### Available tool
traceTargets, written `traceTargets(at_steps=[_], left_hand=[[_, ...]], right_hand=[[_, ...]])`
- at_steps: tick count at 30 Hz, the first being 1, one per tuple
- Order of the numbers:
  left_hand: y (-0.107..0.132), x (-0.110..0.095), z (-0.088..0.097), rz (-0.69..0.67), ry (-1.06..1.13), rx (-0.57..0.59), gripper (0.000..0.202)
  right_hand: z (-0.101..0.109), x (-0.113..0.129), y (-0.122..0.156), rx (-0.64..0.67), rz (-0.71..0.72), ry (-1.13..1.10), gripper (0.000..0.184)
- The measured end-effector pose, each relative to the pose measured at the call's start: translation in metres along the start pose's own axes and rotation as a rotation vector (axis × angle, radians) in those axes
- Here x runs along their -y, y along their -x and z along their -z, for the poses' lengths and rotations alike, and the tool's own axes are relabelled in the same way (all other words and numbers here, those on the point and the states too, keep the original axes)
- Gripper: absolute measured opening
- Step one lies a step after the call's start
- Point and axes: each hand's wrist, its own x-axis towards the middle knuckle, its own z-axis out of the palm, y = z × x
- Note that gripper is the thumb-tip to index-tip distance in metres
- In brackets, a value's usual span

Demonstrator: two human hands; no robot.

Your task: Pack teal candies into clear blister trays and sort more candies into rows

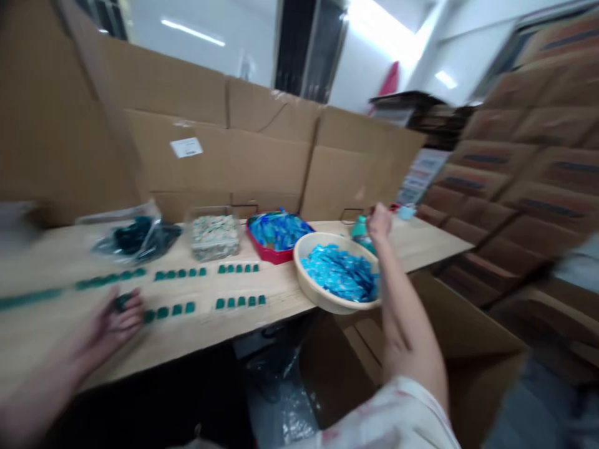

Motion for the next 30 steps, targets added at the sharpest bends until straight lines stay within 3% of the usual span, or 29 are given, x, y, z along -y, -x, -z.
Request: traceTargets(at_steps=[3, 6, 9, 11, 14, 17, 19, 21, 24, 30], left_hand=[[0.006, 0.002, -0.023, 0.003, 0.095, 0.036, 0.028], [0.005, 0.006, -0.029, -0.028, 0.115, 0.122, 0.031], [0.010, 0.008, -0.026, -0.082, 0.045, 0.148, 0.040], [0.017, 0.008, -0.022, -0.121, -0.022, 0.153, 0.044], [0.029, 0.002, -0.012, -0.190, -0.148, 0.130, 0.048], [0.037, -0.007, 0.002, -0.247, -0.304, 0.110, 0.052], [0.038, -0.011, 0.013, -0.356, -0.442, 0.056, 0.046], [0.036, -0.015, 0.025, -0.563, -0.630, -0.067, 0.039], [0.034, -0.018, 0.040, -0.843, -0.941, -0.267, 0.030], [0.040, -0.021, 0.056, -0.979, -1.310, -0.407, 0.029]], right_hand=[[-0.029, 0.071, 0.036, 0.165, 0.206, -0.144, 0.011], [-0.050, 0.169, 0.115, 0.496, 0.432, -0.323, 0.011], [-0.074, 0.251, 0.205, 0.771, 0.486, -0.609, 0.016], [-0.097, 0.285, 0.249, 0.866, 0.468, -0.713, 0.019], [-0.129, 0.312, 0.280, 0.961, 0.468, -0.774, 0.020], [-0.145, 0.326, 0.288, 1.016, 0.387, -0.852, 0.019], [-0.150, 0.333, 0.291, 1.028, 0.302, -0.887, 0.017], [-0.152, 0.339, 0.294, 1.013, 0.267, -0.887, 0.016], [-0.155, 0.348, 0.299, 0.998, 0.329, -0.877, 0.017], [-0.155, 0.363, 0.307, 0.989, 0.407, -0.871, 0.016]])
